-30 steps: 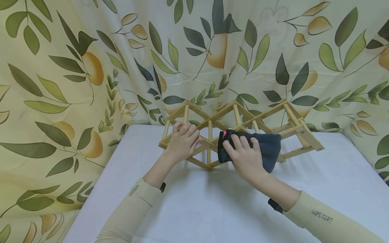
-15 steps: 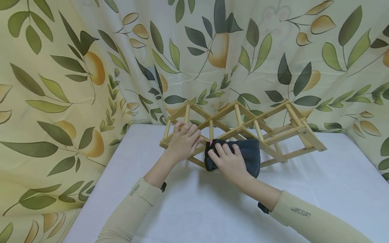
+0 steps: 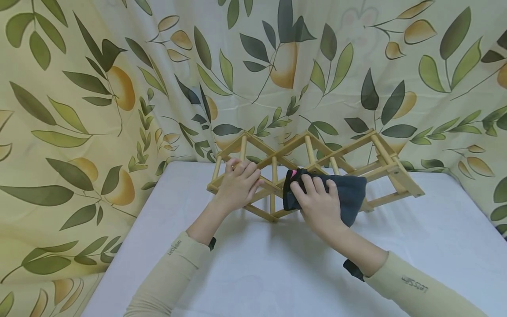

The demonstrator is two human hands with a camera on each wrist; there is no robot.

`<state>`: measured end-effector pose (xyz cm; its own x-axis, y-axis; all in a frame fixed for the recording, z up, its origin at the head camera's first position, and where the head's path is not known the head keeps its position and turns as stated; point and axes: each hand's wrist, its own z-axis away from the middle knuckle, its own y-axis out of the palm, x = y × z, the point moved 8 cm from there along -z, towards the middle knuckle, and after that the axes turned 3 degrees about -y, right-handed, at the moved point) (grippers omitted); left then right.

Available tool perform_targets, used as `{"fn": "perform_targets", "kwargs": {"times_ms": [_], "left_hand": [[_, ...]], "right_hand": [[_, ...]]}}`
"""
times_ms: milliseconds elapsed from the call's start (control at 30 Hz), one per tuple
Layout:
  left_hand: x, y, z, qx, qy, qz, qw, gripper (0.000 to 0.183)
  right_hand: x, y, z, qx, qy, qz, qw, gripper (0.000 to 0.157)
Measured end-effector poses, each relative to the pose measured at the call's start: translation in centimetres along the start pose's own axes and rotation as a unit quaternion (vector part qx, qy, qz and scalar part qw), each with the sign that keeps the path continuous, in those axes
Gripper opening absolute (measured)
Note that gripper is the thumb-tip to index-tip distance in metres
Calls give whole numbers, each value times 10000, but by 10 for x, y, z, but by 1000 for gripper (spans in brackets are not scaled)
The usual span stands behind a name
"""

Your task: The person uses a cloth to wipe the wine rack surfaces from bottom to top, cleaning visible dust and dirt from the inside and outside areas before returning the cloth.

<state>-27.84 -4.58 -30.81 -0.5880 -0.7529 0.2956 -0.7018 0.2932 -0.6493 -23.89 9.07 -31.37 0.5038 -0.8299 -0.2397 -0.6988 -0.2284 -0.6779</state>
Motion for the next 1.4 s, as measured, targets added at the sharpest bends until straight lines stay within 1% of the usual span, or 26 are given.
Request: {"fn": "perform_targets", "kwargs": {"times_ms": [100,233,333,467,567,667,800,900,967,1033,1167,1400], "left_hand": [[0,-1,0,-18,9,-12,10000,40],[1,-2,0,-103,21,-68,9999,41],[1,-2,0,-173,42,-82,9998,43],[1,-2,0,-265,73,-103,9996,44],[1,-1,1,-317,79,-115,9994,45],[2,-1,1,-301,74,-110,9995,45],[2,0,1,-209,53,-126,9997,45],[3,1,1,-148,33,-112,9998,44],[3,1,0,-149,27,-91,9998,44],[3,0,0,-147,22,-70,9999,44],[3,-1,0,-182,35,-51,9998,42],[2,-1,1,-137,32,-47,9999,41]], "right_hand": [[5,2,-1,-101,-106,95,9998,51],[20,11,-1,-157,-478,300,9983,43],[33,19,0,-87,-803,446,9957,37],[40,26,1,52,-943,602,9937,32],[39,26,2,122,-880,633,9940,32],[32,22,2,147,-743,473,9960,38],[19,12,1,10,-435,280,9987,49],[11,5,0,-132,-229,317,9991,51],[7,2,0,-151,-158,339,9992,51],[6,0,0,-152,-143,321,9993,49],[7,-4,4,-97,-223,133,9996,53],[6,-19,20,-238,-289,-213,9991,56]]}}
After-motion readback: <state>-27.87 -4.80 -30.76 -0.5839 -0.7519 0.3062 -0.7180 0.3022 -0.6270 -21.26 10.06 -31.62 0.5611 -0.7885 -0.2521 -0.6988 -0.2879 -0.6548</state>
